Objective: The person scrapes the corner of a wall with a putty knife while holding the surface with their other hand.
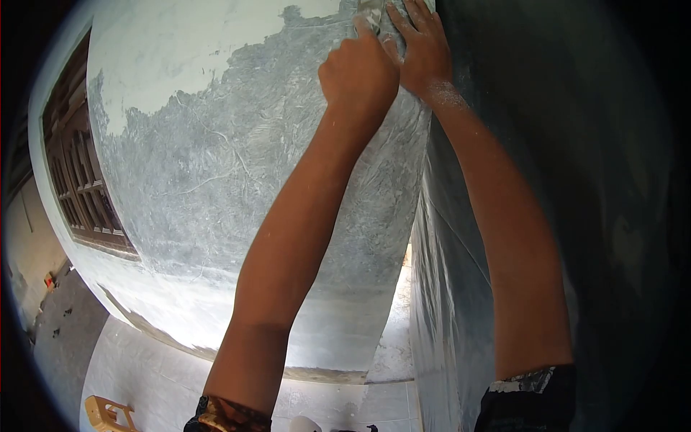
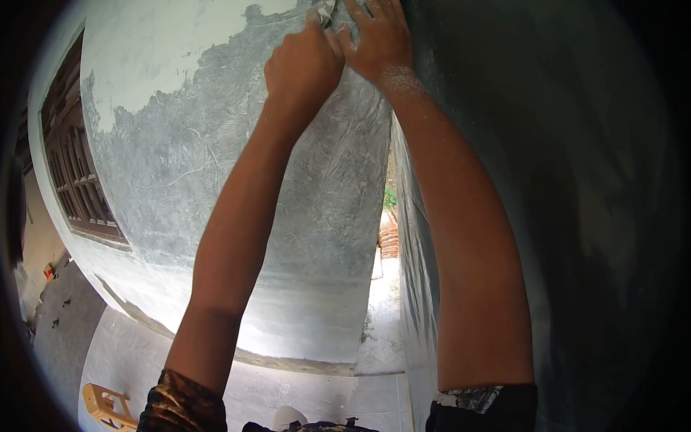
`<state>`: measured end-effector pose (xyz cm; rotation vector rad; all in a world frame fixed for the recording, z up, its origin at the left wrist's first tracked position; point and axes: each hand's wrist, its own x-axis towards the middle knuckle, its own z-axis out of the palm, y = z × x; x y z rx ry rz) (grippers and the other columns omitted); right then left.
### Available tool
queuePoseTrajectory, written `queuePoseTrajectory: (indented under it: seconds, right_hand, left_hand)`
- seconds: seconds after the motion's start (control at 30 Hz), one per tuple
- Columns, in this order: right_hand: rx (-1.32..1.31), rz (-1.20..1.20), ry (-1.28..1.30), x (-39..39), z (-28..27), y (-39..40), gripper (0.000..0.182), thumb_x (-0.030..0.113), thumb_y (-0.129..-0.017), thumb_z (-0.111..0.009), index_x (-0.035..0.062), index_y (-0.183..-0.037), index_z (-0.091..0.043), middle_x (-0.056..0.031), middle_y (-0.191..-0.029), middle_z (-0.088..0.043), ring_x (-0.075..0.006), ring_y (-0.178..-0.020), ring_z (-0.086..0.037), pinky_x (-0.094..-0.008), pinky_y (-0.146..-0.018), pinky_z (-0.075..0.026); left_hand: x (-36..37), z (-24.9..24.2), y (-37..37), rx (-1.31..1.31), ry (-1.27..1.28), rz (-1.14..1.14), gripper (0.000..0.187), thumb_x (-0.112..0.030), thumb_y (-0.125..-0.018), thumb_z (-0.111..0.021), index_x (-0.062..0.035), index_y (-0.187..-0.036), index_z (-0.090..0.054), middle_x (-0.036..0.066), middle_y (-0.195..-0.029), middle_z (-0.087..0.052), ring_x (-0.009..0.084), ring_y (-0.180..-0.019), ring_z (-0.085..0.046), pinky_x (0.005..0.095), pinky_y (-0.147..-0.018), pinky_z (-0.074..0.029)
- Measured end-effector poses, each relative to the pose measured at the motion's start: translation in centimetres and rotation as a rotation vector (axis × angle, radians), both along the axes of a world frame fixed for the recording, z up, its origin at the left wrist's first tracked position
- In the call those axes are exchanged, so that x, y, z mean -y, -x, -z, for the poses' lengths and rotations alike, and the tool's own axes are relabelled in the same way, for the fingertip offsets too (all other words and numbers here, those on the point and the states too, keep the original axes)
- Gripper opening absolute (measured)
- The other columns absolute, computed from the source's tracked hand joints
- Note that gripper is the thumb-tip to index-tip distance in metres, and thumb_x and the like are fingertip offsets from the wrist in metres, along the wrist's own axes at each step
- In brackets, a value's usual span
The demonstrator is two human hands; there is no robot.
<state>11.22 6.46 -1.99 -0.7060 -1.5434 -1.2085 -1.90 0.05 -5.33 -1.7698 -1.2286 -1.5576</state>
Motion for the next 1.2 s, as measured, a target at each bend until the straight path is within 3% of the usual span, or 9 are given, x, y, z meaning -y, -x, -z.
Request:
queuePoseTrajectory:
  seconds: [0.2, 0.3, 0.5, 0.57, 0.67, 0.8, 0.87, 0.97, 1.2]
  right_hand:
    - [0.010, -0.036, -0.011, 0.2, 0.1, 0.0, 0.062, 0.018, -0.089, -0.064, -0.0009, -0.146, -0.049, -0.0230, -0.159, -0.034, -0.0400, -0.150, -0.027, -0.0495, -0.122, -0.023]
    - [-0.001, -0.045, -0.006, 0.1, 0.0, 0.1, 0.061, 0.019, -0.090, -0.064, -0.0004, -0.146, -0.050, -0.0229, -0.159, -0.035, -0.0404, -0.150, -0.027, -0.0492, -0.122, -0.023]
    - [-0.002, -0.044, -0.038, -0.4, -0.1, 0.0, 0.063, 0.019, -0.089, -0.063, 0.0005, -0.147, -0.048, -0.0227, -0.159, -0.034, -0.0405, -0.149, -0.028, -0.0492, -0.122, -0.023]
    - [-0.006, -0.034, -0.028, -0.2, 0.0, 0.0, 0.062, 0.020, -0.089, -0.063, 0.0007, -0.147, -0.049, -0.0226, -0.160, -0.034, -0.0404, -0.149, -0.028, -0.0492, -0.122, -0.023]
    - [-0.006, -0.026, -0.015, -0.1, 0.0, 0.1, 0.061, 0.020, -0.090, -0.063, 0.0008, -0.146, -0.050, -0.0226, -0.160, -0.034, -0.0403, -0.149, -0.028, -0.0493, -0.122, -0.023]
    - [-0.008, -0.053, -0.040, -0.4, -0.1, 0.0, 0.059, 0.018, -0.089, -0.062, 0.0005, -0.144, -0.052, -0.0224, -0.159, -0.036, -0.0398, -0.149, -0.028, -0.0491, -0.122, -0.023]
    - [-0.006, -0.044, -0.039, -0.4, -0.1, 0.0, 0.060, 0.018, -0.088, -0.062, 0.0006, -0.145, -0.052, -0.0221, -0.159, -0.036, -0.0396, -0.149, -0.028, -0.0488, -0.122, -0.023]
    - [-0.009, -0.038, -0.026, 0.1, 0.1, 0.1, 0.060, 0.018, -0.089, -0.063, 0.0006, -0.145, -0.052, -0.0216, -0.159, -0.036, -0.0393, -0.149, -0.028, -0.0485, -0.122, -0.023]
    - [-0.025, -0.023, -0.005, -0.2, 0.0, 0.2, 0.061, 0.017, -0.089, -0.064, 0.0002, -0.145, -0.050, -0.0222, -0.158, -0.036, -0.0398, -0.149, -0.028, -0.0493, -0.123, -0.022]
  left_hand:
    - [0.6, 0.5, -0.1, 0.013, -0.065, -0.021, 0.059, -0.030, -0.098, -0.054, 0.0063, -0.144, -0.045, 0.024, -0.094, -0.073, 0.0380, -0.087, -0.074, 0.0466, -0.075, -0.058]
    - [0.9, 0.7, -0.1, 0.009, 0.076, -0.003, 0.057, -0.030, -0.098, -0.055, 0.0062, -0.141, -0.048, 0.024, -0.096, -0.073, 0.0387, -0.089, -0.073, 0.0479, -0.078, -0.058]
    - [-0.8, -1.0, -0.1, 0.033, -0.043, 0.026, 0.055, -0.031, -0.098, -0.055, 0.0060, -0.138, -0.049, 0.025, -0.092, -0.072, 0.0412, -0.089, -0.073, 0.0499, -0.079, -0.057]
    - [0.7, 0.4, 0.4, 0.043, -0.039, 0.062, 0.045, -0.031, -0.099, -0.051, -0.0017, -0.133, -0.056, 0.029, -0.095, -0.071, 0.0474, -0.091, -0.070, 0.0565, -0.082, -0.055]
    - [0.7, 1.4, 0.2, 0.060, 0.027, 0.024, 0.044, -0.030, -0.098, -0.050, -0.0016, -0.131, -0.057, 0.029, -0.094, -0.071, 0.0476, -0.090, -0.070, 0.0565, -0.081, -0.055]
    - [-0.5, -0.7, 0.3, 0.027, -0.031, 0.065, 0.044, -0.030, -0.098, -0.050, -0.0020, -0.132, -0.056, 0.029, -0.093, -0.071, 0.0473, -0.089, -0.070, 0.0562, -0.081, -0.055]
    - [-0.8, -1.7, 0.0, 0.014, -0.017, 0.042, 0.053, -0.030, -0.099, -0.055, 0.0053, -0.138, -0.049, 0.025, -0.094, -0.073, 0.0414, -0.090, -0.073, 0.0495, -0.079, -0.057]
    - [0.4, 0.0, 0.3, 0.051, -0.028, 0.067, 0.046, -0.030, -0.098, -0.050, -0.0021, -0.134, -0.056, 0.028, -0.093, -0.071, 0.0473, -0.089, -0.070, 0.0559, -0.081, -0.055]
    - [0.0, 0.0, 0.2, 0.064, -0.036, 0.084, 0.046, -0.030, -0.098, -0.050, -0.0018, -0.134, -0.056, 0.029, -0.094, -0.071, 0.0475, -0.092, -0.070, 0.0560, -0.082, -0.055]
